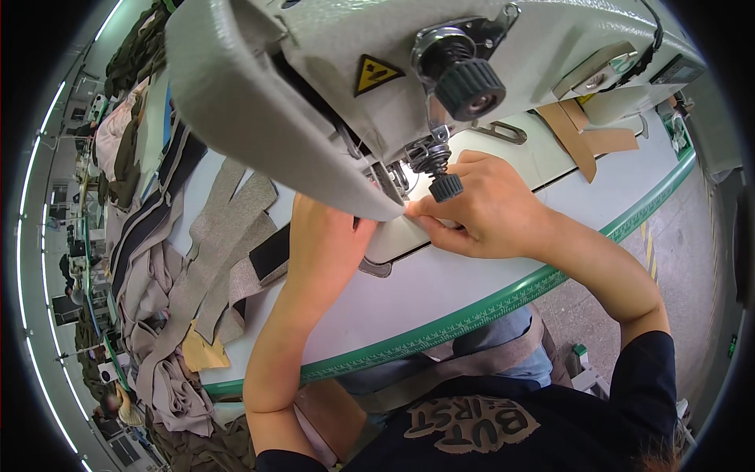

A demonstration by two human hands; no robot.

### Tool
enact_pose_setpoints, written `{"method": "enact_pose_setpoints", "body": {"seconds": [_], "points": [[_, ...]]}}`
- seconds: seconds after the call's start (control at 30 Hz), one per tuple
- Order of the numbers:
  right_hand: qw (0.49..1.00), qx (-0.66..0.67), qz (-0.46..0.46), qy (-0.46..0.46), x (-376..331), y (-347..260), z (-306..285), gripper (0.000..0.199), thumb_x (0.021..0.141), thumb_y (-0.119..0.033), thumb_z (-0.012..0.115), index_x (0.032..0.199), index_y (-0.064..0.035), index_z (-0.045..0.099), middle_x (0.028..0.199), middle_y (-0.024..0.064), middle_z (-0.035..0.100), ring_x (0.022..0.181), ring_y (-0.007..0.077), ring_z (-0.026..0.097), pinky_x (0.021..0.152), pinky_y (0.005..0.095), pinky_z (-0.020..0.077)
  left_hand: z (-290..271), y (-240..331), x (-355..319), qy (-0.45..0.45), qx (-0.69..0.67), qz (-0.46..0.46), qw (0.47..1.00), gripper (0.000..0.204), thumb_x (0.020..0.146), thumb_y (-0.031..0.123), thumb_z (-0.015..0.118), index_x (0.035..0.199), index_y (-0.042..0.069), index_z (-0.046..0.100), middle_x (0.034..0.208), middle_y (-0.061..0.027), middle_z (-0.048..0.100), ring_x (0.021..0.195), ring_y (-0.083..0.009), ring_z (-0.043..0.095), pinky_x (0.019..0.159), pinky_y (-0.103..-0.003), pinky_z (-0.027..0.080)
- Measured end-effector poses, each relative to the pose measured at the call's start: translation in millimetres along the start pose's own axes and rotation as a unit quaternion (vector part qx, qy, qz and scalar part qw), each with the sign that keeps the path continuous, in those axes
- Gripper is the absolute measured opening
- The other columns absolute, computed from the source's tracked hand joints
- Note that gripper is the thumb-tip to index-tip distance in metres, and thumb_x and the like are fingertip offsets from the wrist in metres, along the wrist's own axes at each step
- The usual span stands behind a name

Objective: Sewing fabric strips together using an industrial sewing machine.

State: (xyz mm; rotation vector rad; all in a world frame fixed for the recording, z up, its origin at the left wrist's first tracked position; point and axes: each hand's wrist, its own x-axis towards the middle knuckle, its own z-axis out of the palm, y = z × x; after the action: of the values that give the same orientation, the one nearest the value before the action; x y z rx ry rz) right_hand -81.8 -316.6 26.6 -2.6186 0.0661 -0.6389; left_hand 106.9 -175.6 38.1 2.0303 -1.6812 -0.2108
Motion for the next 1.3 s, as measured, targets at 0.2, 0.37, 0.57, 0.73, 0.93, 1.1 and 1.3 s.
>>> {"method": "enact_pose_setpoints", "body": {"seconds": [0.2, 0.37, 0.57, 0.73, 0.93, 1.1, 1.3], "points": [[1.000, -0.011, -0.017, 0.007, -1.8, 2.4, 2.7, 0.017, 0.081, -0.014, 0.073, 0.098, -0.0148, 0.078, 0.061, -0.0006, 0.057, 0.056, 0.0201, 0.055, 0.059, 0.0338, 0.0407, 4.4, 1.9, -7.0, -0.007, -0.041, -0.016, 0.999, 0.024, 0.085, 0.008, 0.072, 0.107, 0.000, 0.068, 0.098, -0.0155, 0.068, 0.096, -0.0364, 0.063, 0.085, -0.046, 0.048], [1.000, -0.010, -0.020, 0.005, -2.7, 3.8, 3.9, 0.020, 0.081, -0.013, 0.073, 0.100, -0.0156, 0.077, 0.062, -0.0016, 0.057, 0.056, 0.0191, 0.056, 0.058, 0.0330, 0.0406, 3.9, 3.5, -7.6, -0.035, 0.002, -0.027, 0.999, 0.027, 0.086, 0.009, 0.072, 0.111, 0.001, 0.067, 0.101, -0.0154, 0.070, 0.093, -0.0345, 0.066, 0.082, -0.044, 0.051], [1.000, -0.007, -0.020, 0.006, -2.9, 3.1, 3.9, 0.020, 0.081, -0.013, 0.073, 0.100, -0.0154, 0.077, 0.061, -0.0016, 0.057, 0.056, 0.0188, 0.057, 0.058, 0.0331, 0.0405, 0.6, 1.8, -7.5, -0.037, -0.018, -0.013, 0.999, 0.032, 0.093, 0.023, 0.071, 0.116, 0.004, 0.059, 0.103, -0.0138, 0.067, 0.088, -0.0320, 0.070, 0.074, -0.040, 0.054], [1.000, -0.007, -0.023, 0.003, -2.7, 3.3, 3.5, 0.021, 0.080, -0.013, 0.073, 0.100, -0.0153, 0.077, 0.061, -0.0013, 0.057, 0.056, 0.0189, 0.057, 0.058, 0.0330, 0.0406, -4.0, 5.7, -6.5, -0.082, 0.006, -0.084, 0.993, 0.035, 0.097, 0.031, 0.070, 0.116, 0.006, 0.056, 0.105, -0.0138, 0.065, 0.085, -0.0324, 0.070, 0.071, -0.041, 0.055], [1.000, -0.001, -0.018, 0.008, -3.1, 3.9, 4.1, 0.021, 0.080, -0.012, 0.073, 0.100, -0.0152, 0.076, 0.060, -0.0010, 0.057, 0.055, 0.0189, 0.057, 0.057, 0.0330, 0.0405, -6.8, 4.0, -3.4, -0.119, -0.004, -0.111, 0.987, 0.036, 0.097, 0.031, 0.069, 0.118, 0.005, 0.055, 0.103, -0.0139, 0.064, 0.088, -0.0326, 0.068, 0.073, -0.041, 0.054], [1.000, -0.003, -0.018, 0.001, -1.8, 3.3, 3.9, 0.021, 0.080, -0.012, 0.073, 0.100, -0.0158, 0.076, 0.061, -0.0011, 0.058, 0.056, 0.0187, 0.057, 0.058, 0.0327, 0.0405, 3.3, -7.0, -9.1, -0.049, 0.028, 0.026, 0.998, 0.036, 0.097, 0.027, 0.070, 0.121, 0.005, 0.055, 0.100, -0.0121, 0.063, 0.093, -0.0308, 0.066, 0.076, -0.040, 0.053], [1.000, -0.002, -0.020, 0.001, -3.2, 4.6, 3.9, 0.022, 0.081, -0.013, 0.072, 0.102, -0.0169, 0.076, 0.066, -0.0017, 0.062, 0.058, 0.0180, 0.059, 0.059, 0.0326, 0.0409, -0.9, 10.0, -3.1, -0.034, -0.077, -0.010, 0.996, 0.021, 0.092, 0.013, 0.069, 0.110, 0.004, 0.068, 0.094, -0.0136, 0.071, 0.087, -0.0330, 0.068, 0.077, -0.042, 0.052]]}}
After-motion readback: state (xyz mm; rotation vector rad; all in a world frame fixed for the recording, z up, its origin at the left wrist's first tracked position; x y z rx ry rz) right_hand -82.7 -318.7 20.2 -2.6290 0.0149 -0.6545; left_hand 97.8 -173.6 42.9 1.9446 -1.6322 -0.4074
